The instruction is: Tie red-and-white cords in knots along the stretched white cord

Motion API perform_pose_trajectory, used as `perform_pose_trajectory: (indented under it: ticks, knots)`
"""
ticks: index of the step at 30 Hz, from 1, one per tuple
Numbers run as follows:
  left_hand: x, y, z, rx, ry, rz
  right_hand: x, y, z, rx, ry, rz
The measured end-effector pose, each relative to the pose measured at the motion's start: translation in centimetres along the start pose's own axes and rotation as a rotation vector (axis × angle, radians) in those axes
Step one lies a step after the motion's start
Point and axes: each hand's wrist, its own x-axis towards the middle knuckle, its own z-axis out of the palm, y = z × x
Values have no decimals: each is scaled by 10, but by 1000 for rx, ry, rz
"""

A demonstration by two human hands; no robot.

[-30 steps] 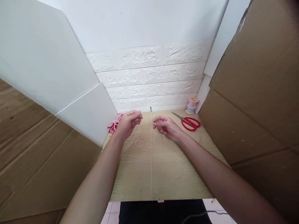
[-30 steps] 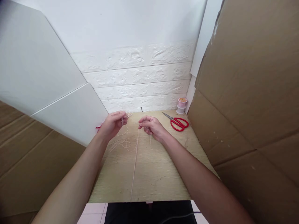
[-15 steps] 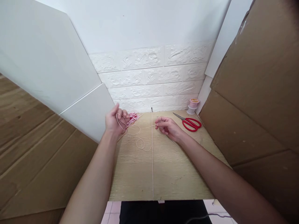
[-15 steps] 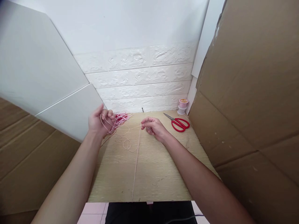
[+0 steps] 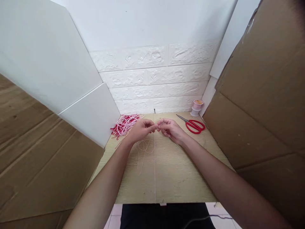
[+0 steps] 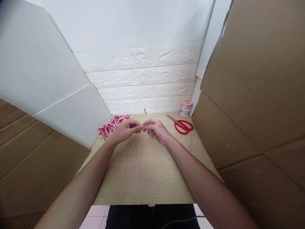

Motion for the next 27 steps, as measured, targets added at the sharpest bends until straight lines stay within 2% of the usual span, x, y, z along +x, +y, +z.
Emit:
perform_pose_trajectory:
  ticks: [5,7,11,14,16,18,23,27]
  knots:
    - [1,-4,-7,-164,226,-46,0,0,0,6,11,17]
    - [0,-3,-9,-141,156,-72,0,1,0,8,5,25]
    - [-2,0,-6,-60,-109,-109,1,3,-1,12,7,20]
    - [-3,1,-5,-32,-145,-104,0,4,1,27,22,21]
    - [-3,-1,-6,-83,-121,-105,-1,3,4,27,13,21]
    - [-1,-4,-8,-201,-23,-111,-2,2,5,19,2,15]
    - [6,-14,-19,-691,395,-180,0,3,4,16,23,8]
    - [10,-17,-30,-977,608,-259,1,4,0,10,81,27]
